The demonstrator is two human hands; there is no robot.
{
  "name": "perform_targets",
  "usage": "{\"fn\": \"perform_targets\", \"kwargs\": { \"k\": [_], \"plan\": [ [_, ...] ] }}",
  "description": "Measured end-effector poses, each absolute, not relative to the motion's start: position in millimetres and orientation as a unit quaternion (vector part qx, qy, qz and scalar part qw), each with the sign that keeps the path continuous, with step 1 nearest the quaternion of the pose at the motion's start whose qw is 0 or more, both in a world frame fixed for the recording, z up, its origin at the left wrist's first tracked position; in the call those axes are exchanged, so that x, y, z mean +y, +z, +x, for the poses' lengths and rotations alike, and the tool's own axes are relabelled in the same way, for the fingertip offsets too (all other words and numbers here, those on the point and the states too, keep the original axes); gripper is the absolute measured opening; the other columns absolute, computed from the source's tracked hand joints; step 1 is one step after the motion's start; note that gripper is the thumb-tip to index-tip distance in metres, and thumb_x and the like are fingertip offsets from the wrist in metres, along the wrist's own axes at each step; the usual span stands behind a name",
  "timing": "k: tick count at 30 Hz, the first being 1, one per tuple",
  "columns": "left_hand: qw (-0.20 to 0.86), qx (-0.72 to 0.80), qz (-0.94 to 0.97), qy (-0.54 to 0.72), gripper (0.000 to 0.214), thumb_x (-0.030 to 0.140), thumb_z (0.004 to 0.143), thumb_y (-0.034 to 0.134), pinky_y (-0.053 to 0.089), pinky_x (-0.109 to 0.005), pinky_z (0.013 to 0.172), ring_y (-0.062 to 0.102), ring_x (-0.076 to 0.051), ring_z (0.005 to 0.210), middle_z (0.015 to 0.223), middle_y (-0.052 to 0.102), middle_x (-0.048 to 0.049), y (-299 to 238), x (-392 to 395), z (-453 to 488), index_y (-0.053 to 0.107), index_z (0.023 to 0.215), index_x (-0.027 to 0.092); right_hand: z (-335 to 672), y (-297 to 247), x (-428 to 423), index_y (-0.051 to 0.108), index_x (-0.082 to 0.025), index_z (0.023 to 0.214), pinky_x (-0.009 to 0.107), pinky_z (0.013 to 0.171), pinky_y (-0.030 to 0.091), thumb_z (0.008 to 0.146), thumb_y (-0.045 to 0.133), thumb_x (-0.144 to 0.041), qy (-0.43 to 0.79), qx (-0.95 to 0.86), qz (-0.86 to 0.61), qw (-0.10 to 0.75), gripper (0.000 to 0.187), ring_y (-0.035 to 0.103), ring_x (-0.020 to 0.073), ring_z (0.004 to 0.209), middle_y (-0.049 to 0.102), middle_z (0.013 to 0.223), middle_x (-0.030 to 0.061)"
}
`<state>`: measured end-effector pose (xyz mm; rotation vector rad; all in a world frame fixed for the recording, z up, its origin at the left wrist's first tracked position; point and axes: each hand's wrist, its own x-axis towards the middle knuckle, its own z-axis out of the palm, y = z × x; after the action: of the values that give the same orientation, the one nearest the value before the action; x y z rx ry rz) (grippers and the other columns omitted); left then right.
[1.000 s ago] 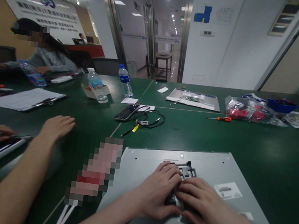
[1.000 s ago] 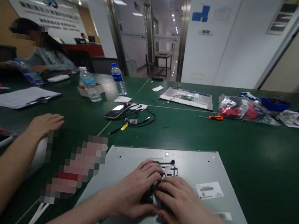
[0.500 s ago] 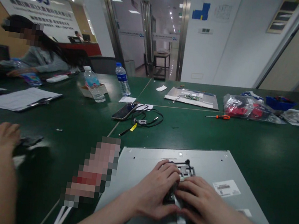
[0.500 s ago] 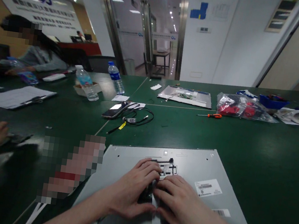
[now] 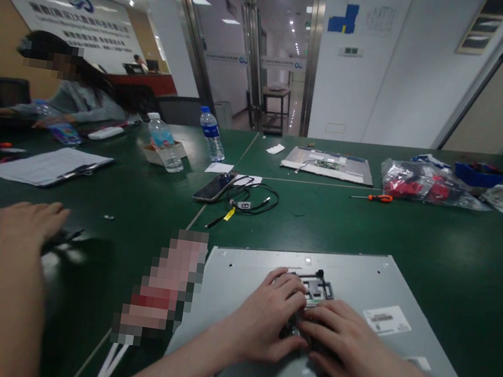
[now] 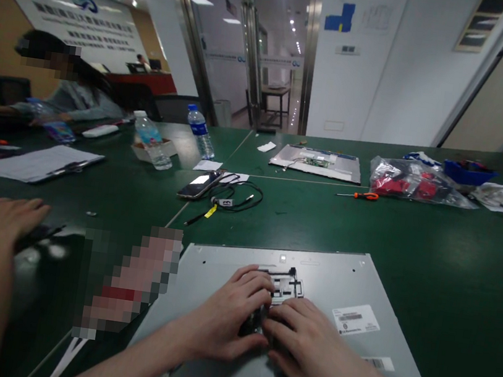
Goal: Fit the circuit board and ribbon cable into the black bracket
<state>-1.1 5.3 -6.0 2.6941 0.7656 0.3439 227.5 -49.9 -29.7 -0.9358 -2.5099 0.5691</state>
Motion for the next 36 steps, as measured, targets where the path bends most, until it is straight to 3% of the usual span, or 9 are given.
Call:
{"fn": "perform_targets", "kwargs": {
  "k": [14,20,36],
  "plan": [
    [0.16,0.266,0.941,0.133,0.037,0.042,0.077,0.08,0.031,-0.053,0.117,0.056,-0.03,0.116,0.117,0.062,-0.0079,-7.3,5.5,-1.7,0.059,0.1,0.021,228.5,-31.5,-49.9,0.056,-0.021,0.136,0.044,0.099,0.051,0.1,0.057,-0.023,0.193,-0.901,-0.327,0.209,0.036,0.057,0.0262,0.116,0.063,0.129,0.0096],
    [0.159,0.268,0.941,0.132,0.036,0.039,0.077,0.078,0.029,-0.05,0.119,0.055,-0.029,0.116,0.116,0.062,-0.0071,-7.0,4.6,-2.5,0.059,0.102,0.021,229.6,-28.8,-48.4,0.063,-0.022,0.125,0.042,0.102,0.049,0.1,0.056,-0.019,0.187,-0.908,-0.307,0.215,0.026,0.056,0.0247,0.121,0.063,0.13,0.0083],
    [0.161,0.267,0.944,0.113,0.052,0.05,0.074,0.082,0.03,-0.053,0.117,0.056,-0.031,0.115,0.117,0.062,-0.0074,-5.3,6.1,-0.6,0.056,0.109,0.022,231.1,-23.3,-48.5,0.067,-0.022,0.113,0.044,0.111,0.043,0.093,0.063,-0.016,0.203,-0.909,-0.311,0.191,0.021,0.05,0.0258,0.132,0.061,0.138,0.008]
  ]
}}
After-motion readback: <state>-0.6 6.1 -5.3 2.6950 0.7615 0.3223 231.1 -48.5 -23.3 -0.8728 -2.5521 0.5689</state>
